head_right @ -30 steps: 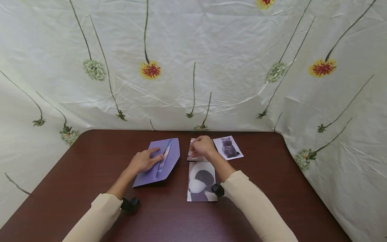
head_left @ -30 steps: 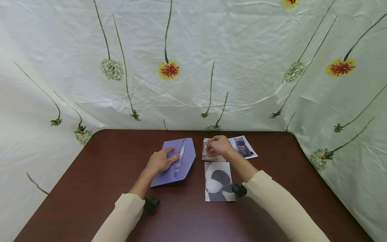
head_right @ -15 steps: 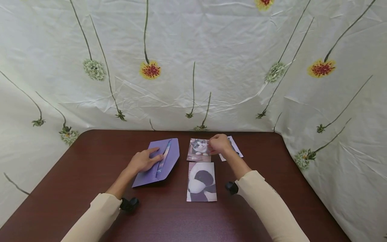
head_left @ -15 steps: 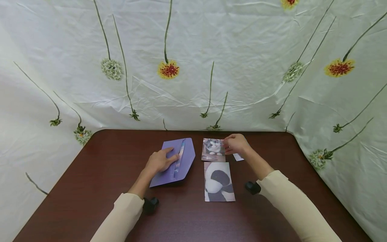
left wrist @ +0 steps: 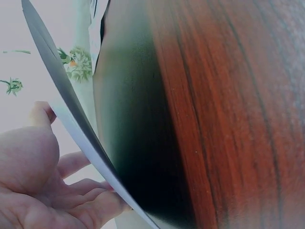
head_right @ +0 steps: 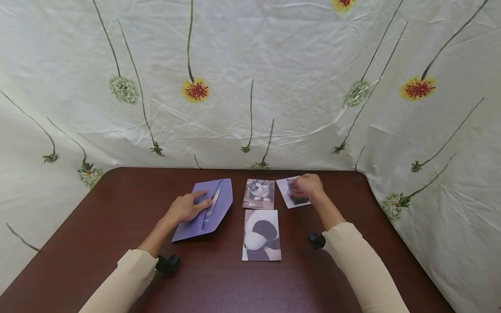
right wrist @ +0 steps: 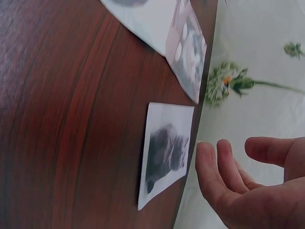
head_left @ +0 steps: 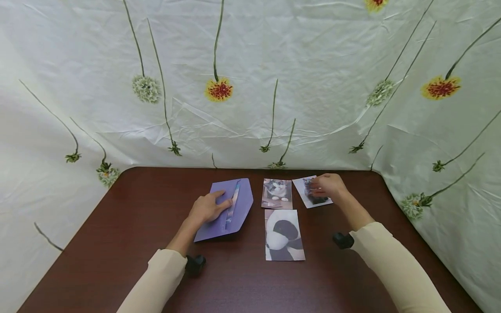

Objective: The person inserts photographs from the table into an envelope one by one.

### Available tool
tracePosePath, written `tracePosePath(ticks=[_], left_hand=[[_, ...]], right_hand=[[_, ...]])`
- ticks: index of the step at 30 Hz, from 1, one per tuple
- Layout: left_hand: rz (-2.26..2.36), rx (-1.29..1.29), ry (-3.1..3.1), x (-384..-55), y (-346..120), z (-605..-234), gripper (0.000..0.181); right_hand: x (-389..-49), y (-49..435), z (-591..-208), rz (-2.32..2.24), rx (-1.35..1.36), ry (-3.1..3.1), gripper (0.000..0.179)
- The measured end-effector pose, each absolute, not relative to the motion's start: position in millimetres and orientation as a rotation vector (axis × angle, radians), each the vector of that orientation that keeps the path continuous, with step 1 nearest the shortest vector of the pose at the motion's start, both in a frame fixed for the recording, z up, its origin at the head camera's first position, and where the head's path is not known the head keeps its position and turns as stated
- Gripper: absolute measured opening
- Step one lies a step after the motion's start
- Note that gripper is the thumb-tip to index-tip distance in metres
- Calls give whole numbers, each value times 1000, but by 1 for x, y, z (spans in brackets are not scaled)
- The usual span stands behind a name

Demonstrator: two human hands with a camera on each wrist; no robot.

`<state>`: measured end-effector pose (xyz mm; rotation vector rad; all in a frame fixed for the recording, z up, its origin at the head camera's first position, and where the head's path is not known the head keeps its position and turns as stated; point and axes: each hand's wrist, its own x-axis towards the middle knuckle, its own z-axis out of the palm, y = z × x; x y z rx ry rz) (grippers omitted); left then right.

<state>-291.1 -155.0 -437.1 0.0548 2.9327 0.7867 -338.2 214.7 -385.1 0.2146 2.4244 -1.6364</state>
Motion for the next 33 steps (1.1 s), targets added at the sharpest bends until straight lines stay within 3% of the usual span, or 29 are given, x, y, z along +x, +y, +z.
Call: tracePosePath(ticks=[18, 33], left_hand=[[770, 50, 2938, -291, -153, -435, 63], [776, 43, 2931, -290, -154, -435, 64]], right_hand=[[-336, 269, -400, -1687, 401, 2364, 53], [-338, 283, -418, -1741, 445, 2266, 54]])
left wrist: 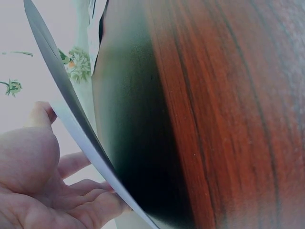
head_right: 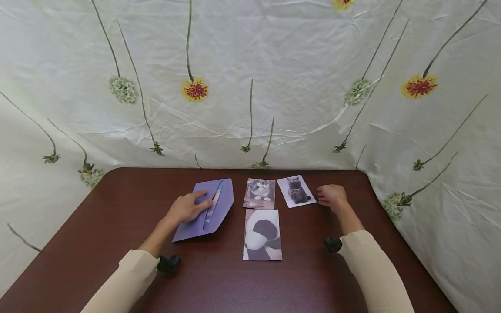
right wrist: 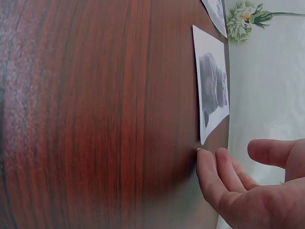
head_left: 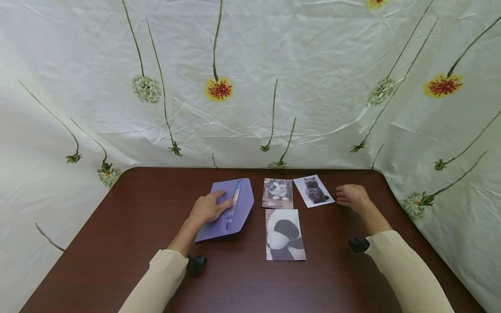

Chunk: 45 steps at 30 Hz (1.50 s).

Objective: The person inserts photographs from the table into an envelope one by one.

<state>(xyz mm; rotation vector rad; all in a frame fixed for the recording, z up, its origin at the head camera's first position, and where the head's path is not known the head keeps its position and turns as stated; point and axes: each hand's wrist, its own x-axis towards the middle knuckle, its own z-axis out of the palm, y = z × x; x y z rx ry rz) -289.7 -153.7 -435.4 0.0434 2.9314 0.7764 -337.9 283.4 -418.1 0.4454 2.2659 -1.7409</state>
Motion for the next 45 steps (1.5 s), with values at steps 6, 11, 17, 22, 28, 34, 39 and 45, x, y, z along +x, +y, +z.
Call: tracePosePath(ticks=[6, 11, 17, 22, 28, 34, 39, 45], left_hand=[[788, 43, 2927, -289, -153, -437, 64], [801, 50, 2933, -290, -153, -438, 64], [800, 48, 2932, -290, -153, -438, 64], [803, 43, 2931, -290, -154, -437, 64], [801, 26, 2918, -290, -154, -438, 64], [802, 22, 2921, -290, -155, -438, 64], [808, 22, 2918, -290, -156, -437, 64], [818, 20, 2918, -289, -155, -436, 64]], right_hand=[[-340, 282, -423, -1741, 500, 2260, 53], [-340, 282, -425, -1747, 492, 2257, 53], [-340, 280, -424, -1792, 466, 2205, 53], [-340, 276, -421, -1795, 452, 2182, 53], [-339, 274, -421, -1758, 432, 2162, 53], [-340, 270, -421, -1750, 399, 2128, 54], [-340, 269, -421, -1739, 357, 2079, 54], [-340, 266, -421, -1704, 368, 2164, 53]])
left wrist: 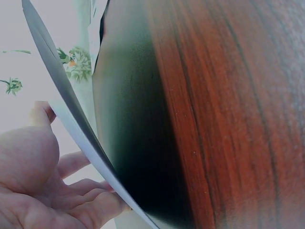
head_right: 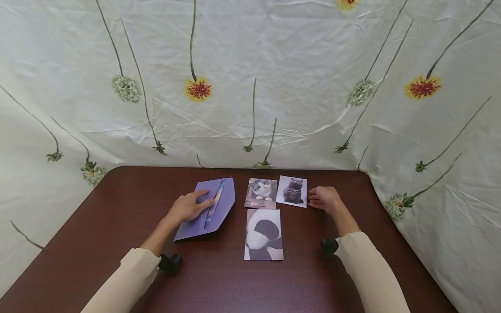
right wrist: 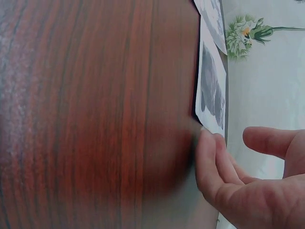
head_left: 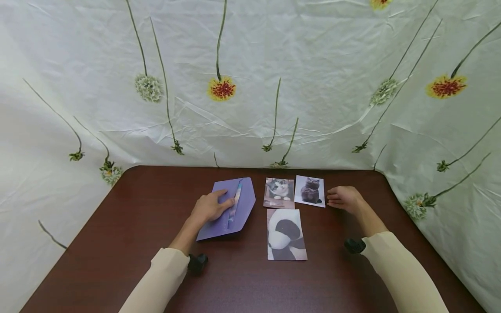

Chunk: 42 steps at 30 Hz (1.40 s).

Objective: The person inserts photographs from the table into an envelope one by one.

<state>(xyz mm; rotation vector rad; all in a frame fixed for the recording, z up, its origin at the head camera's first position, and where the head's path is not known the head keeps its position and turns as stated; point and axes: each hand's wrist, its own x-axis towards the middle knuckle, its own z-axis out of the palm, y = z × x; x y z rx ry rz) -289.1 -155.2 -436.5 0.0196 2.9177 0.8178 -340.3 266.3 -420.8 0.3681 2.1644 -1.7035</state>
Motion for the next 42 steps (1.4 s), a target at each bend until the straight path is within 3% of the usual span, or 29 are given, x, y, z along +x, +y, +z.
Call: tracePosePath(ticks=[42], left_hand=[[784, 25, 2923, -290, -154, -437, 64]], right_hand=[[-346, 257, -419, -1855, 451, 1986, 56]])
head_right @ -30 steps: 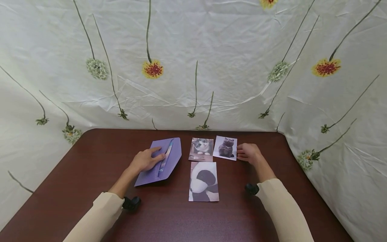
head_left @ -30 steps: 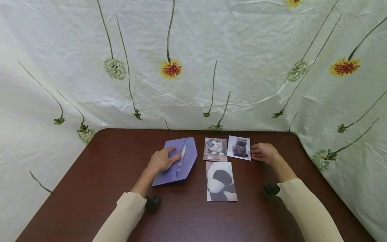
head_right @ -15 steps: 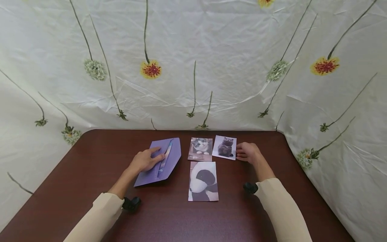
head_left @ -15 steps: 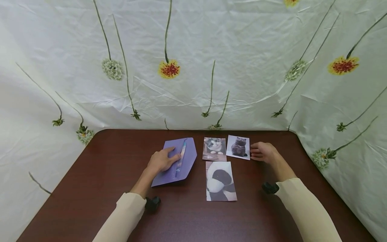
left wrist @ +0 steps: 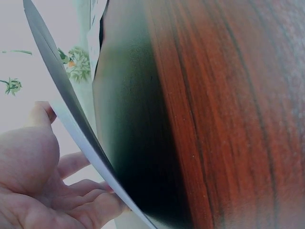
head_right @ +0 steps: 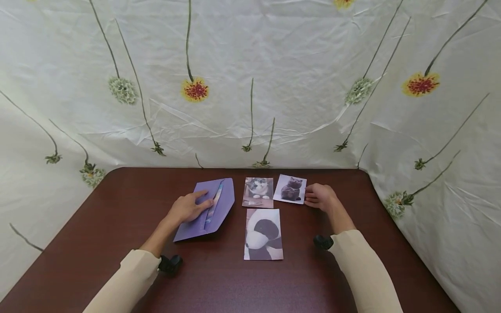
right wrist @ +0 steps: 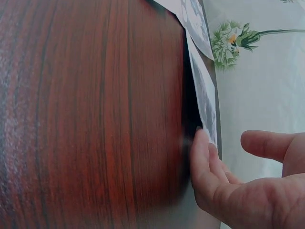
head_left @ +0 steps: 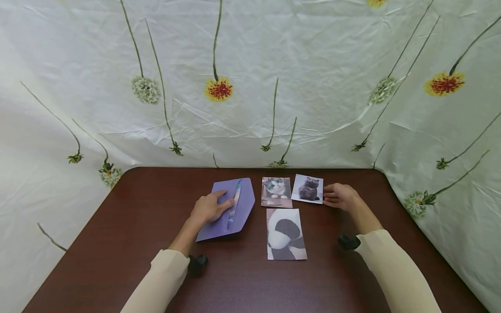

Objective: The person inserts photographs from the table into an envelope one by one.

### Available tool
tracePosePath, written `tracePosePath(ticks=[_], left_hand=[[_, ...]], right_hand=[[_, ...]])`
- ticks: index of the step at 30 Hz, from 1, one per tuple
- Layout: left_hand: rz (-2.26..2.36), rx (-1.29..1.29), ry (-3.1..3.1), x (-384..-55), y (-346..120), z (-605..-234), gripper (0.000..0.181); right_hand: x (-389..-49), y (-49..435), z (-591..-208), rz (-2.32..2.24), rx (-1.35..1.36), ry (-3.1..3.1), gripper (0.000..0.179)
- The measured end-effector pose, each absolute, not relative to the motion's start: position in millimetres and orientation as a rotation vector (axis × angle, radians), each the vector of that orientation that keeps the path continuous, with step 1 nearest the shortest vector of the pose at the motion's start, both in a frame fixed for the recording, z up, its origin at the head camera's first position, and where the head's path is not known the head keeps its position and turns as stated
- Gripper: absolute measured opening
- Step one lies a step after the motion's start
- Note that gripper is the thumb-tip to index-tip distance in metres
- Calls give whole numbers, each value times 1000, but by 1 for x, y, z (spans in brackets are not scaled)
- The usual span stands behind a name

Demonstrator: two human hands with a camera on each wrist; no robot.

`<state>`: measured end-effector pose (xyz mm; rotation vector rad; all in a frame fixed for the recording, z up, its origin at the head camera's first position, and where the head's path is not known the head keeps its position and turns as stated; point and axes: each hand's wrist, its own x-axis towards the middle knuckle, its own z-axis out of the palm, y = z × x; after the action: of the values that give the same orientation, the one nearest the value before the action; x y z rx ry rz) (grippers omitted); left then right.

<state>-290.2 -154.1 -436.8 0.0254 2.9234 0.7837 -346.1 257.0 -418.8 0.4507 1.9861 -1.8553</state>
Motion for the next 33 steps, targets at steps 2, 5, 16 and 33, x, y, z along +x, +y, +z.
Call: tracePosePath(ticks=[2, 5, 16, 33], left_hand=[[784, 25, 2923, -289, -154, -436, 64], [785, 23, 2922, -288, -153, -435, 64], [777, 24, 2931, -287, -153, -433, 64], [784, 4, 2929, -287, -154, -434, 63]], right_hand=[[-346, 258, -419, -1880, 451, 1961, 56], [-348, 258, -420, -1904, 454, 1935, 55], [-357, 256, -427, -1787, 450, 2015, 53], [-363, 244, -427, -1763, 485, 2239, 45]])
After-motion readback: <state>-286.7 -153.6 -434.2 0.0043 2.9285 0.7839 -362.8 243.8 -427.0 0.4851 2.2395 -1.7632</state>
